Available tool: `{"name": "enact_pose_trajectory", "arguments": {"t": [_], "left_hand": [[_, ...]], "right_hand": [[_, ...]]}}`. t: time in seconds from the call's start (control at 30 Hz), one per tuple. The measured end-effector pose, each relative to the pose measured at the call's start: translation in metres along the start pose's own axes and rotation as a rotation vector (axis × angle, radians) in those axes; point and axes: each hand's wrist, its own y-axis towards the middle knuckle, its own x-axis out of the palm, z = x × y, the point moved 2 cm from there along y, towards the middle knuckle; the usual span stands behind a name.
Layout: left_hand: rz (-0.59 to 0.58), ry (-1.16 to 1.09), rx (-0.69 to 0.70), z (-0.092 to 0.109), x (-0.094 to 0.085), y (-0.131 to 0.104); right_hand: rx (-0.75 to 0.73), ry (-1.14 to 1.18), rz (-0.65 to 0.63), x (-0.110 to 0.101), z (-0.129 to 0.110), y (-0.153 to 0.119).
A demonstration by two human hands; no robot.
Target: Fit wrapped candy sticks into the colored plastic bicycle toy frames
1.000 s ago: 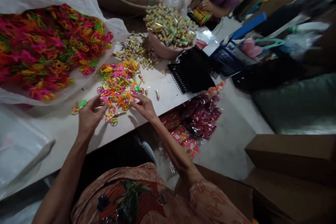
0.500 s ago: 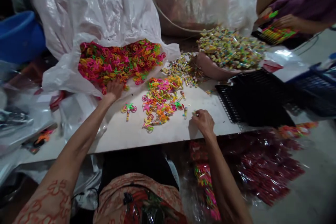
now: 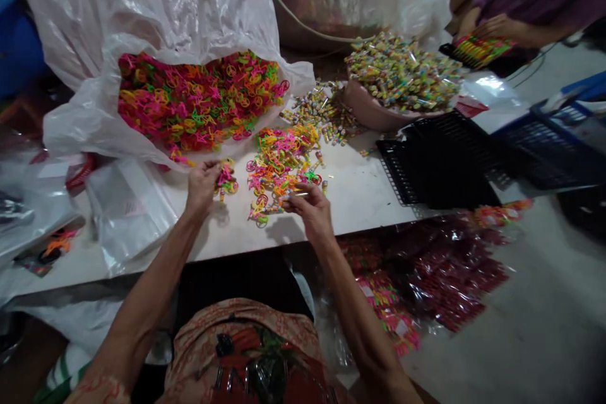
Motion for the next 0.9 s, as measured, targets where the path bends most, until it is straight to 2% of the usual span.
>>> {"name": "enact_pose_trajectory", "arguments": {"t": [0.1,0.2,0.33,0.53,0.77,0.9], "left_hand": [[-0.134,-0.226,-0.318,-0.016,0.016,-0.037],[-0.153,-0.359,-0.444,-0.026,0.020,-0.060],[-0.080,-0.428,-0.413,-0.031,0.019,-0.072],[-0.128,-0.403,-0.408,-0.037,0.019,-0.078],[-0.064,-0.399,-0.364,-0.045,0.018,-0.081],[-0.108,-0.353,-0.357,-0.045,0.020,-0.085]], "right_hand": [[0.035,0.043,-0.080,0.027,0.013,-0.003],[0.068,0.069,-0.091,0.035,0.025,-0.006],[0.102,0.069,-0.114,0.033,0.031,-0.010],[0.142,0.103,-0.136,0.028,0.034,-0.011],[0.146,0.085,-0.138,0.027,0.040,-0.016],[0.154,0.104,-0.137,0.024,0.044,-0.017]]}}
